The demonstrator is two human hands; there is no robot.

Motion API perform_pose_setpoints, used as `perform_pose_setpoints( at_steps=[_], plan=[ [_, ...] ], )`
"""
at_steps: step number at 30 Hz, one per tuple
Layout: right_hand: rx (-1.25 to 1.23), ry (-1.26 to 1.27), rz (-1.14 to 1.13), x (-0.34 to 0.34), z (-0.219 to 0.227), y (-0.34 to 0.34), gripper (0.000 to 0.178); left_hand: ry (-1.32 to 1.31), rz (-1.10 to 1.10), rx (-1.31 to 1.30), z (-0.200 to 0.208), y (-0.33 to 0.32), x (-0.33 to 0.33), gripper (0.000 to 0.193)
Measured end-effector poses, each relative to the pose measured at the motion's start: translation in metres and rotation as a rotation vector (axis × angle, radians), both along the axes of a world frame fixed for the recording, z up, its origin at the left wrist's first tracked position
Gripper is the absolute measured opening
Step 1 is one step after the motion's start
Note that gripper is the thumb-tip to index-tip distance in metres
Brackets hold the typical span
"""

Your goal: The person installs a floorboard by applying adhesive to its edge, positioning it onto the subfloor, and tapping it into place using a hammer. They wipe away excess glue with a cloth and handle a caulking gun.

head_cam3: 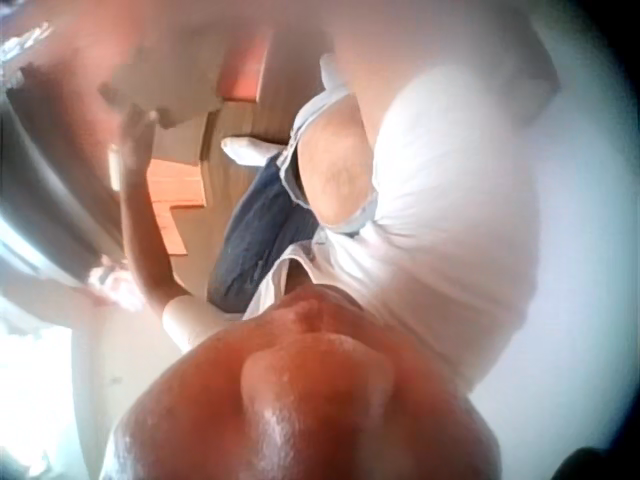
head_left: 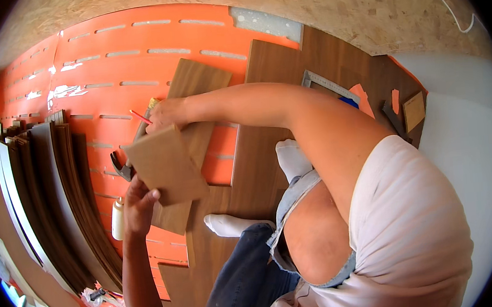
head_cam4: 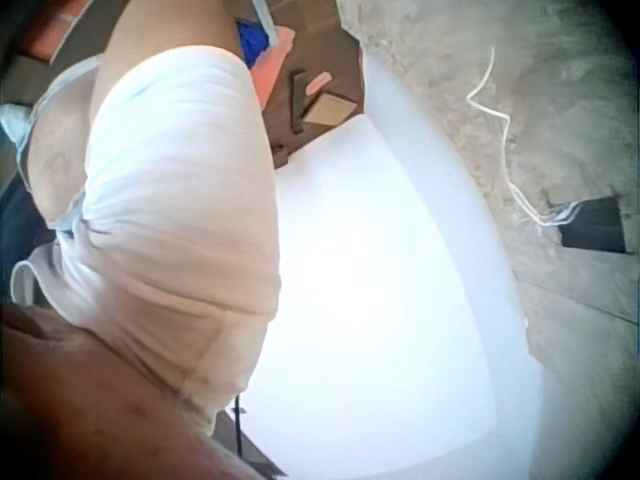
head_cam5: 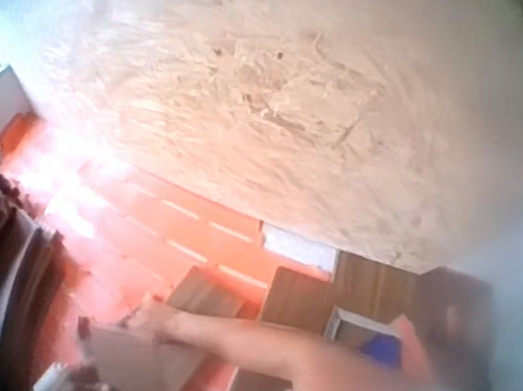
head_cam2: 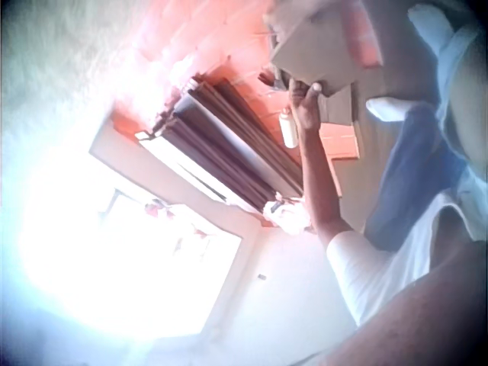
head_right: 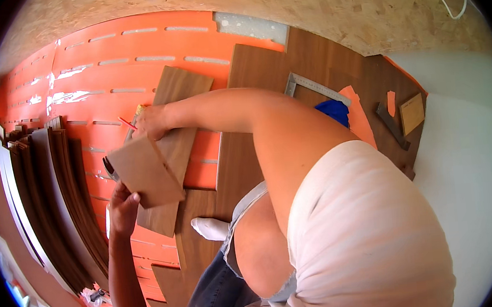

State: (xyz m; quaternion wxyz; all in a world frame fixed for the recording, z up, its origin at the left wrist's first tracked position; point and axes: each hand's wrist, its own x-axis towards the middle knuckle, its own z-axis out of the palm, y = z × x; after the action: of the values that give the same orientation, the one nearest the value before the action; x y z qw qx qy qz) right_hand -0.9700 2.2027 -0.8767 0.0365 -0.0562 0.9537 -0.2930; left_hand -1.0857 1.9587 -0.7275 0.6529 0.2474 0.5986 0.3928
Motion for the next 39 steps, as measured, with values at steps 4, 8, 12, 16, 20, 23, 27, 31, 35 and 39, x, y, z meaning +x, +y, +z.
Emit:
perform_pose_setpoints(
  at_steps=[4, 8, 12, 16, 20, 23, 27, 31, 35, 39],
  plan=[
    [-0.283, 0.240, -0.308, 0.048, -0.020, 0.004, 0.029, -0.082, 0.089, 0.171, -0.021, 0.051, 0.029, 0.060],
    [-0.221, 0.403, -0.442, 0.137, -0.013, 0.008, 0.023, -0.193, 0.230, 0.176, -0.052, 0.098, 0.062, 0.047],
    [0.402, -0.019, -0.520, 0.225, 0.040, -0.009, 0.017, -0.249, 0.395, 0.180, -0.089, 0.140, 0.091, 0.037],
    [0.406, -0.264, -0.662, 0.272, 0.051, -0.029, 0.023, -0.184, 0.508, 0.190, -0.122, 0.180, 0.109, 0.035],
    [0.404, -0.308, -0.697, 0.288, 0.043, -0.043, 0.038, -0.115, 0.644, 0.099, -0.134, 0.219, 0.117, 0.033],
    [0.376, -0.321, -0.721, 0.291, 0.049, -0.044, 0.040, -0.173, 0.688, 0.093, -0.133, 0.253, 0.113, 0.034],
    [0.319, -0.298, -0.731, 0.292, 0.043, -0.039, 0.037, -0.150, 0.706, 0.069, -0.143, 0.281, 0.102, 0.029],
    [0.234, -0.326, -0.785, 0.293, 0.045, -0.031, 0.032, 0.552, 0.411, -0.024, -0.138, 0.282, 0.082, 0.028],
    [0.205, -0.349, -0.847, 0.287, 0.035, -0.028, 0.028, 1.143, 0.292, 0.101, -0.128, 0.215, 0.047, 0.031],
    [0.095, -0.453, -0.927, 0.275, 0.037, -0.031, 0.027, 1.440, 0.087, 0.057, -0.116, 0.085, -0.008, 0.020]
  ],
)
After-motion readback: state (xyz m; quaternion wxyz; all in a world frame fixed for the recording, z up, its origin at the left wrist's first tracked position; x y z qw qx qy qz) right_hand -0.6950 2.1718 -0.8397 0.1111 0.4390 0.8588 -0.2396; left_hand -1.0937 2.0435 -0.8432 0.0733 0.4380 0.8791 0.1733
